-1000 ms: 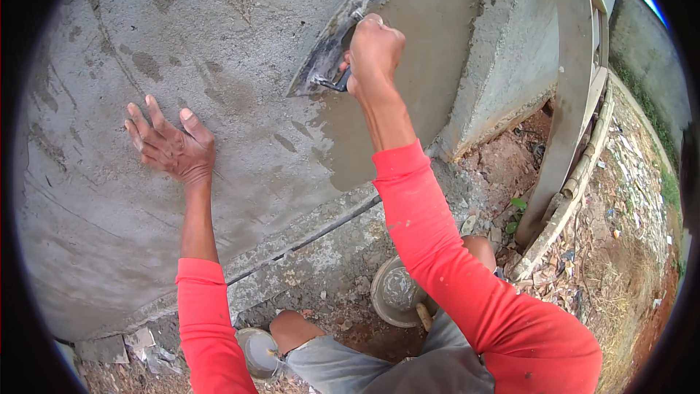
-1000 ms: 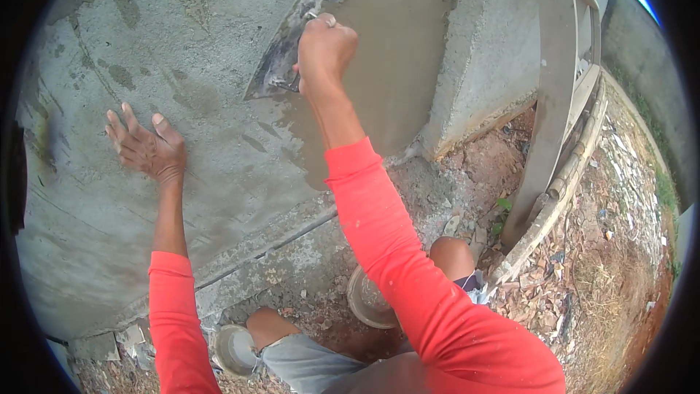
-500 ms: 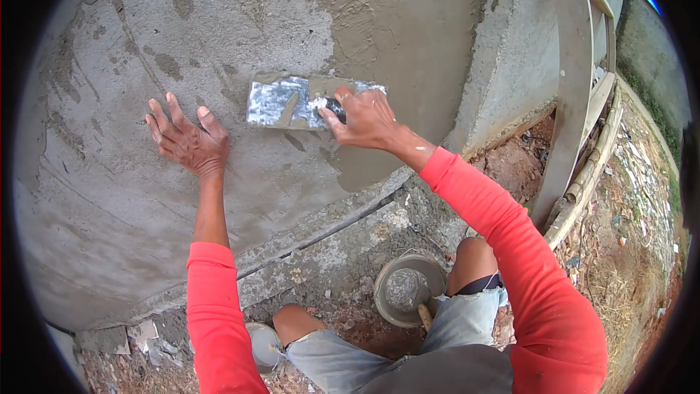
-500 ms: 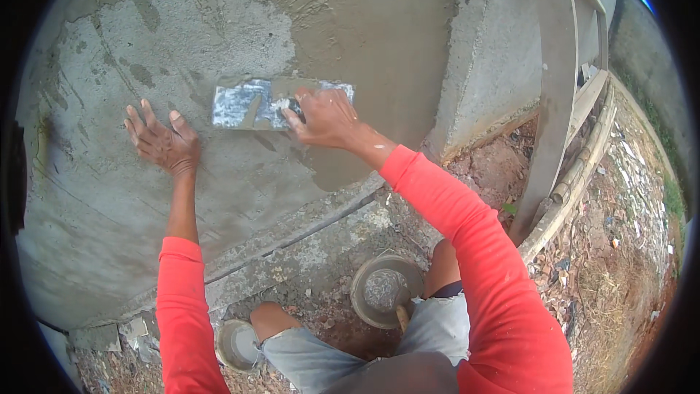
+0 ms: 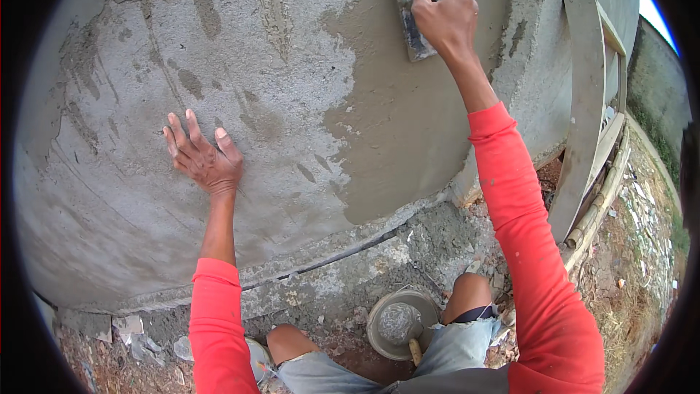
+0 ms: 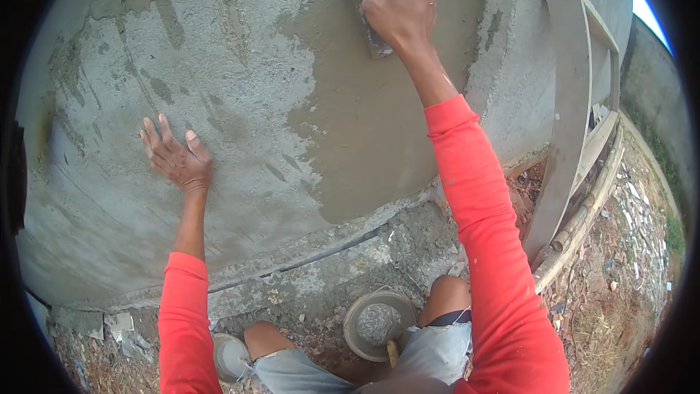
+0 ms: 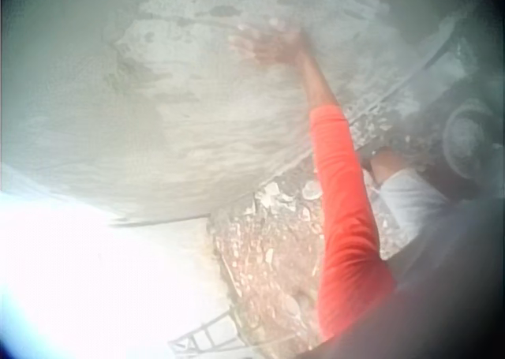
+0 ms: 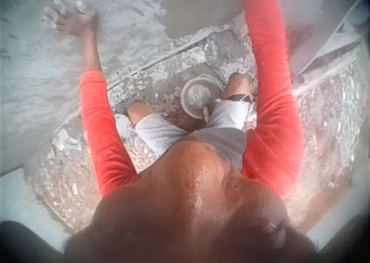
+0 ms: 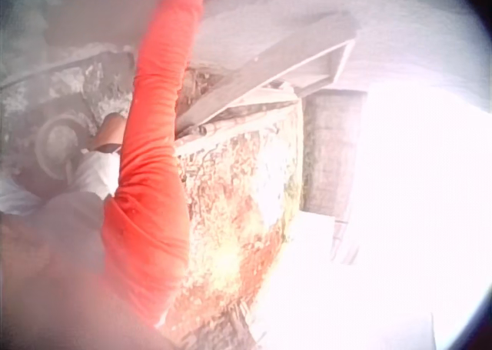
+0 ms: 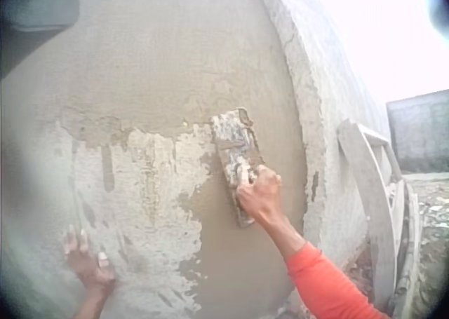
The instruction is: The person applies plaster to a concrete wall using a trowel and a hawk. The person uses a small hand tool to scoop plaster from a bucket onto a hawk, then uses a rectangular trowel to spread the plaster onto the wall in smooth strokes. The person also uses a wet paintbrush to smooth and finish the edges of the plastered section.
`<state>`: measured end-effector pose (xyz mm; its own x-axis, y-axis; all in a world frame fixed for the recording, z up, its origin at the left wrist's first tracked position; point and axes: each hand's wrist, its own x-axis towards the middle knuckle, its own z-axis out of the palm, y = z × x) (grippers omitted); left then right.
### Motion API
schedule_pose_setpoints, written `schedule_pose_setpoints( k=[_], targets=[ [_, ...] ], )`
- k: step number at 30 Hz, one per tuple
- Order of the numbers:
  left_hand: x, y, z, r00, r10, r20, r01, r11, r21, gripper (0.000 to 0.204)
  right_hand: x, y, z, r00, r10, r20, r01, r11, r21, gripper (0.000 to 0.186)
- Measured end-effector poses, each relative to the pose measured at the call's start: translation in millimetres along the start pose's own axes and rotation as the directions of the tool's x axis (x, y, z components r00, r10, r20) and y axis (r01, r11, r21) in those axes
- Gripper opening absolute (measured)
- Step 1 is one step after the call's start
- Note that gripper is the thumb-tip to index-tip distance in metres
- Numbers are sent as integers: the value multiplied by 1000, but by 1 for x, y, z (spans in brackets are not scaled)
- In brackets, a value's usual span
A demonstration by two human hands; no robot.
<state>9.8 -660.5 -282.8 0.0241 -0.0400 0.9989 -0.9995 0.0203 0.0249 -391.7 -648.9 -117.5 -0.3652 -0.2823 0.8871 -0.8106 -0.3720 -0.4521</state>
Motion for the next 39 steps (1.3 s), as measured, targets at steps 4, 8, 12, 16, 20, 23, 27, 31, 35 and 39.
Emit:
schedule_pose_setpoints(
  k=[4,8,12,16,20,23,27,31,35,39],
  targets=[
    [-1,-6,-2,1000,-3,-21,3,1000,-2,62,-18,-54,26,909,-346,232,367,928,-55,42],
    [3,-1,3,999,-10,-46,8,999,-48,61,83,-35,-16,994,-103,-35,87,948,-306,36],
    [6,-5,1,1000,-6,-26,6,1000,1,61,65,25,-46,921,-383,75,390,907,-160,37],
    [4,0,0,1000,-12,-28,11,1000,-23,61,-17,43,-18,602,-701,382,789,595,-151,35],
    [2,-5,0,1000,-10,-20,9,1000,-14,61,-3,-21,16,704,-639,309,702,691,-169,37],
    [1,4,2,1000,-18,-19,17,999,-29,62,79,-62,-7,811,-564,154,584,768,-263,41],
    [4,1,0,1000,-30,-1,30,999,-15,62,137,-62,-45,984,-156,-89,131,962,-239,41],
    [1,-4,-2,1000,-16,12,16,1000,-6,61,109,-53,-36,969,-212,124,224,970,-95,40],
    [3,-4,1,999,-31,-12,31,1000,6,61,94,-71,0,840,-506,196,535,833,-140,41],
    [5,-3,-2,1000,-16,-19,16,1000,-16,62,155,-81,-48,962,-253,-99,219,939,-266,42]
  ],
)
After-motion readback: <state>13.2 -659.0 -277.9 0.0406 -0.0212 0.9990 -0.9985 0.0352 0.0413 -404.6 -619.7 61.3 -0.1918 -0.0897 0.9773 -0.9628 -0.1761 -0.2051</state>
